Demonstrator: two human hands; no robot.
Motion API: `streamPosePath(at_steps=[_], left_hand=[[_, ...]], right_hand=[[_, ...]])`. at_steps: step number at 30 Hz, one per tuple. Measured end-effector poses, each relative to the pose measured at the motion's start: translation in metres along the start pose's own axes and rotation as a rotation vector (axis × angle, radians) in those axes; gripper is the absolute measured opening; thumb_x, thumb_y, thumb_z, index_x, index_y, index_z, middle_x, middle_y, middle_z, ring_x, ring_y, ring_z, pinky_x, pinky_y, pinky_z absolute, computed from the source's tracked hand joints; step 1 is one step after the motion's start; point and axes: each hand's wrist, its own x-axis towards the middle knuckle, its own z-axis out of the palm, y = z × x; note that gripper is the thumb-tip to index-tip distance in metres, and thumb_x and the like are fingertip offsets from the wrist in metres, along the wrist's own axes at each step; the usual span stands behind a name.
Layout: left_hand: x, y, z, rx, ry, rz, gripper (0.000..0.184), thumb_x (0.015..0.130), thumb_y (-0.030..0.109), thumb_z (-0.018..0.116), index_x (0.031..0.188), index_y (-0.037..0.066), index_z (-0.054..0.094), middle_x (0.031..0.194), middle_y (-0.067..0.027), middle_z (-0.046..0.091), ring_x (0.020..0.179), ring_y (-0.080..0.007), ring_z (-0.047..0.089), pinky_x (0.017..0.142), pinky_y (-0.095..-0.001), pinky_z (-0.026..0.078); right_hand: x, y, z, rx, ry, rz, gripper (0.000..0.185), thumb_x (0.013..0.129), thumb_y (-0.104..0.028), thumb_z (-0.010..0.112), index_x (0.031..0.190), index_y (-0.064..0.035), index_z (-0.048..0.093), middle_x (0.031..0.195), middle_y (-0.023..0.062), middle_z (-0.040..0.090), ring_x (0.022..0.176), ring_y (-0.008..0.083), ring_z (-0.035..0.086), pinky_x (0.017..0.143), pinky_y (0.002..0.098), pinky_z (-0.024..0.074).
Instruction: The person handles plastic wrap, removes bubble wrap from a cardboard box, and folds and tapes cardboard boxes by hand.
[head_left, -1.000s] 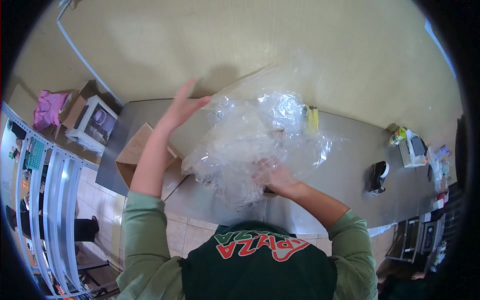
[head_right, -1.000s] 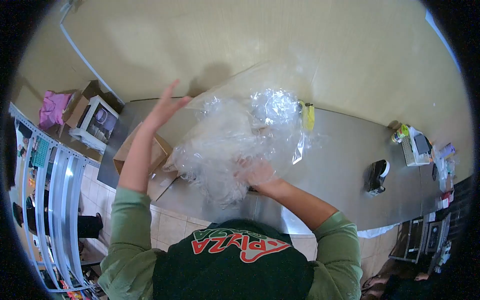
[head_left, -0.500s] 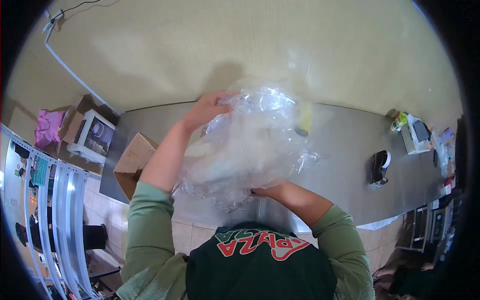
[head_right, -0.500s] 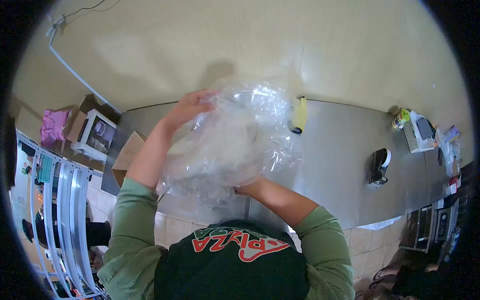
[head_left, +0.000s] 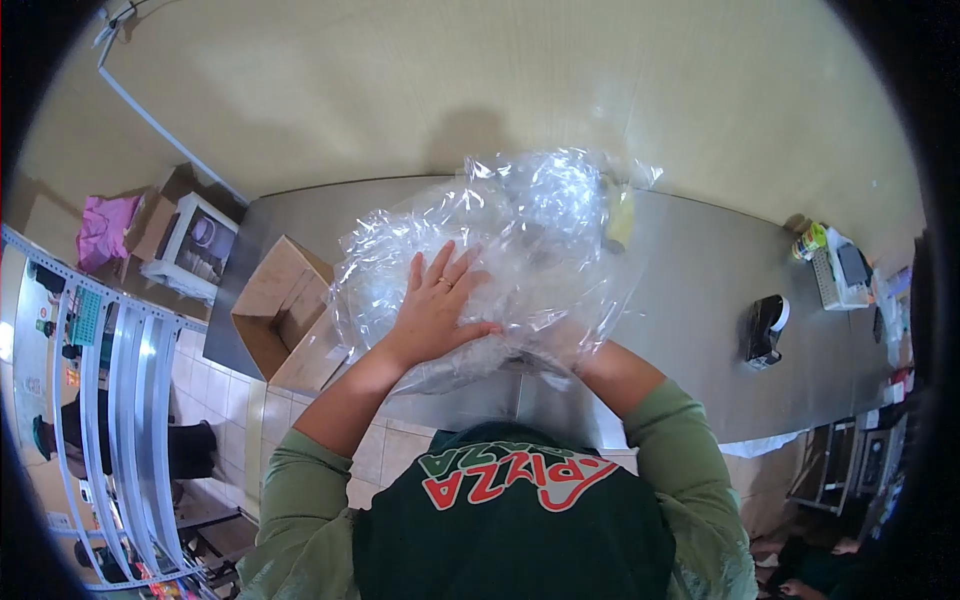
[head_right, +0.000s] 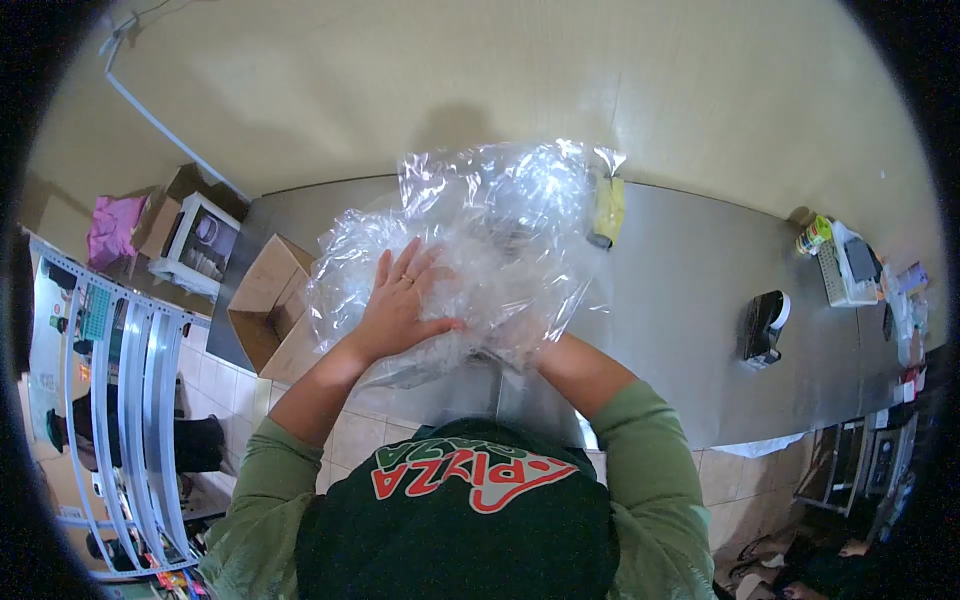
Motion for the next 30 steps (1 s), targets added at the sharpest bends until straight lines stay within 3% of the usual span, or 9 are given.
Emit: streamPosePath(at_steps=[5,8,11,13,15,18,21,24,30], left_hand=[[-0.012,-0.023,0.021,0.028,0.076,-0.092,0.06,0.072,0.055,0.064,0.118,0.018,0.05,0.144,-0.0077,0.03,0.135,-0.035,0.02,0.104,-0.0615,0.013],[-0.01,-0.016,0.024,0.073,0.023,-0.098,0.06,0.071,0.052,0.066,0.118,0.018,0.05,0.143,-0.007,0.03,0.135,-0.0347,0.021,0.103,-0.0627,0.012],[-0.009,-0.011,0.024,0.097,-0.03,-0.045,0.059,0.07,0.05,0.067,0.117,0.018,0.052,0.139,-0.0068,0.038,0.134,-0.034,0.023,0.103,-0.064,0.011],[-0.01,-0.008,0.027,0.096,-0.107,0.004,0.058,0.069,0.049,0.066,0.117,0.018,0.054,0.134,-0.0068,0.044,0.133,-0.0333,0.025,0.104,-0.0638,0.01],[-0.012,-0.008,0.032,0.086,-0.23,0.05,0.057,0.069,0.048,0.065,0.116,0.017,0.056,0.128,-0.0068,0.051,0.132,-0.0323,0.027,0.105,-0.0624,0.011],[0.0,-0.006,0.036,0.086,-0.419,0.08,0.056,0.07,0.047,0.063,0.117,0.017,0.058,0.121,-0.0073,0.057,0.133,-0.0305,0.028,0.107,-0.0578,0.011],[0.012,-0.019,0.087,0.215,-0.359,0.155,0.073,0.066,0.042,0.07,0.129,0.016,0.047,0.135,-0.0101,0.043,0.131,-0.0305,0.031,0.109,-0.0536,0.014],[0.035,-0.019,0.1,-0.034,-0.432,0.087,0.07,0.07,0.041,0.067,0.131,0.014,0.045,0.138,-0.0129,0.039,0.13,-0.0305,0.032,0.109,-0.0466,0.019],[0.04,-0.004,0.101,0.368,-0.678,0.175,0.072,0.078,0.043,0.056,0.139,0.013,0.032,0.144,-0.0116,0.032,0.131,-0.0291,0.032,0.108,-0.0433,0.022]], right_hand=[[-0.072,-0.013,-0.095,0.46,-0.225,0.462,0.038,0.075,-0.008,0.065,0.113,-0.0102,0.06,0.117,0.013,0.057,0.108,0.0295,0.053,0.098,0.0387,0.0376],[-0.075,-0.029,-0.145,0.554,0.019,0.551,0.031,0.076,-0.015,0.063,0.107,-0.0077,0.061,0.107,0.0149,0.059,0.102,0.032,0.056,0.089,0.0389,0.0442],[-0.051,-0.047,-0.134,0.192,0.028,0.308,0.026,0.076,-0.008,0.061,0.101,-0.0046,0.062,0.104,0.0169,0.06,0.1,0.0308,0.057,0.086,0.0374,0.0458],[-0.048,-0.028,-0.092,0.002,-0.337,0.179,0.023,0.077,-0.015,0.058,0.097,-0.0059,0.062,0.099,0.0171,0.061,0.088,0.0345,0.059,0.078,0.0391,0.048],[-0.045,-0.026,-0.05,-0.061,-0.424,0.156,0.02,0.077,-0.018,0.055,0.092,-0.0081,0.064,0.091,0.0141,0.064,0.078,0.0328,0.061,0.077,0.0408,0.0466],[-0.039,-0.027,-0.021,-0.113,-0.27,0.035,0.016,0.076,-0.015,0.054,0.083,-0.0074,0.066,0.083,0.0118,0.065,0.075,0.0307,0.063,0.084,0.0417,0.0446],[-0.023,-0.011,-0.017,-0.141,-0.869,0.102,0.017,0.076,-0.012,0.053,0.084,-0.0046,0.066,0.078,0.0119,0.065,0.073,0.0278,0.064,0.09,0.0443,0.0413],[-0.026,-0.014,-0.01,-0.232,-0.895,0.109,0.024,0.078,-0.018,0.055,0.095,-0.0033,0.062,0.078,0.0124,0.065,0.071,0.0274,0.064,0.092,0.0491,0.0387],[-0.074,-0.072,-0.004,-0.281,-0.075,0.24,0.02,0.08,-0.025,0.057,0.087,-0.0064,0.057,0.073,0.006,0.061,0.079,0.0212,0.061,0.103,0.0493,0.0286]])
